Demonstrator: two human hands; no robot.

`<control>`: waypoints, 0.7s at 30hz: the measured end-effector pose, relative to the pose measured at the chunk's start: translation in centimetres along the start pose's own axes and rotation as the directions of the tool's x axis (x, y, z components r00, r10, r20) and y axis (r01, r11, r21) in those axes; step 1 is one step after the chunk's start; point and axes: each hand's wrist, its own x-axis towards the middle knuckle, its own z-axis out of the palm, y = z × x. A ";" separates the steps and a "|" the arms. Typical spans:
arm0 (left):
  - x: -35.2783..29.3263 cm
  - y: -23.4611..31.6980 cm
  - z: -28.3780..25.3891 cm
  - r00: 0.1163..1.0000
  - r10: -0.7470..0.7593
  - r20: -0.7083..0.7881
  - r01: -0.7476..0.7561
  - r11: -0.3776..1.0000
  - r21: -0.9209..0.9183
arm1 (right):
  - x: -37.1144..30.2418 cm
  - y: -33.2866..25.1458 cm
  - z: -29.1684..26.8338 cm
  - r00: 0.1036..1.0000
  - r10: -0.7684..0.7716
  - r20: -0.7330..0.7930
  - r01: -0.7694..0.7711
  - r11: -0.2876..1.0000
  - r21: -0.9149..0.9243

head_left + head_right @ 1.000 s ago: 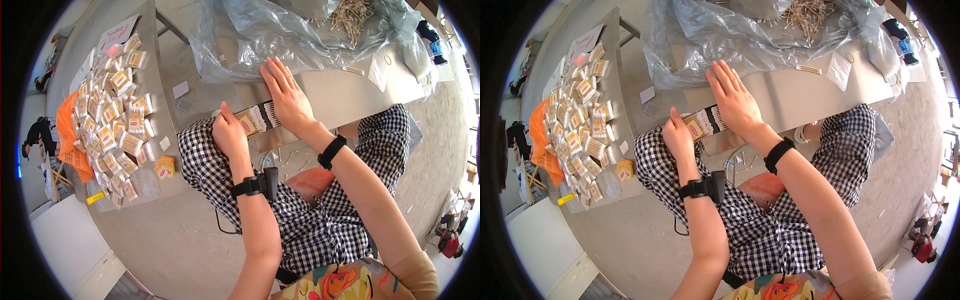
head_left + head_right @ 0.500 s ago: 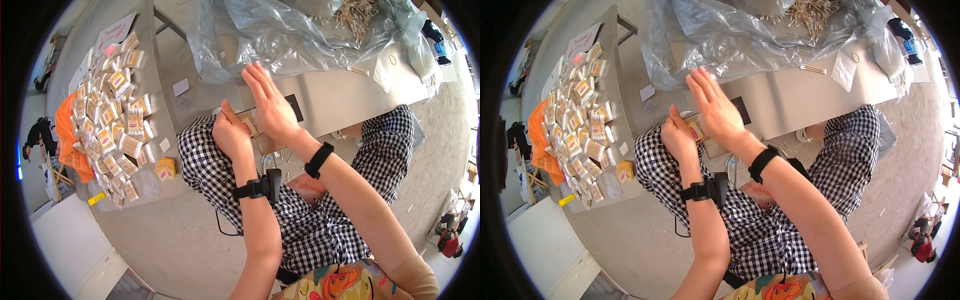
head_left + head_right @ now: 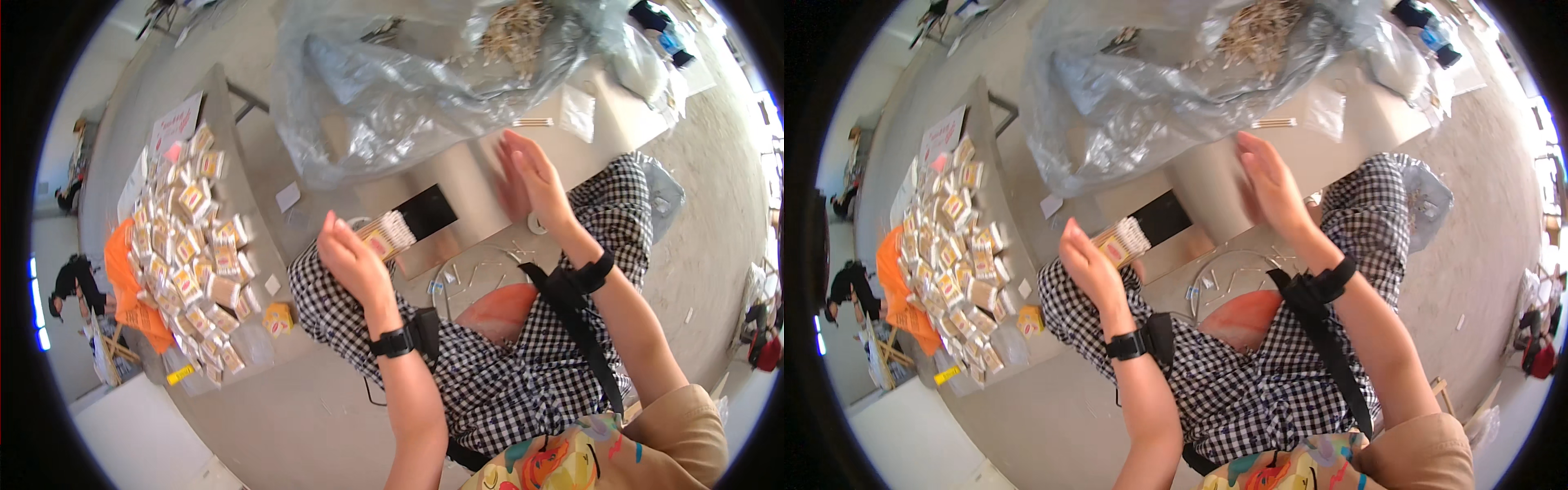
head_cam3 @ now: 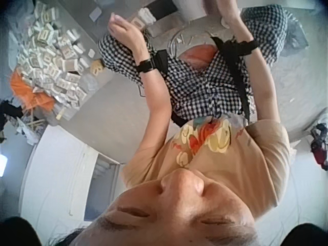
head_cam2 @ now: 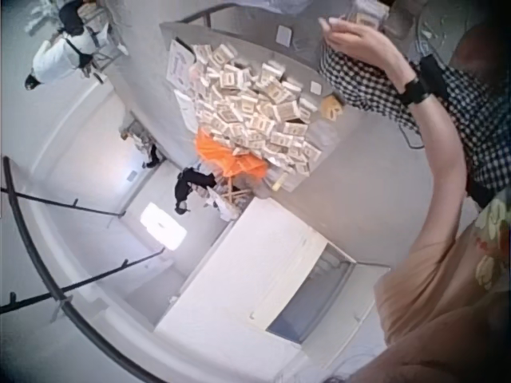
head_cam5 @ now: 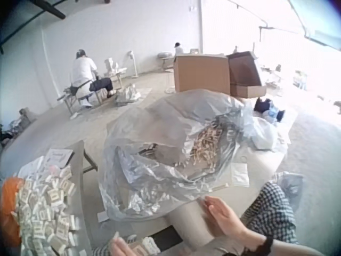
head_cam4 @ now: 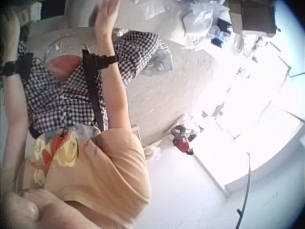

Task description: The recorder aligns cotton swabs on a metal surface and packs them into small plastic bags.

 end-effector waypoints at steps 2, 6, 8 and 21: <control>-0.4 1.6 -0.4 0.993 0.115 -0.002 -0.115 0.992 0.049 | 1.0 0.8 -4.8 0.997 -0.069 -0.027 0.060 0.969 -0.239; -1.9 4.6 0.1 0.979 0.185 0.085 -0.179 0.981 -0.076 | 2.4 0.7 -8.2 0.960 -0.281 -0.005 0.232 0.805 -0.545; -2.9 5.7 0.9 0.953 0.231 0.195 -0.197 0.964 -0.178 | 2.9 0.4 -7.7 0.949 -0.300 0.100 0.280 0.651 -0.706; -1.2 15.0 11.6 0.515 0.442 0.735 -0.628 0.778 -0.028 | 4.0 0.1 -7.0 0.918 -0.370 0.141 0.371 0.680 -0.632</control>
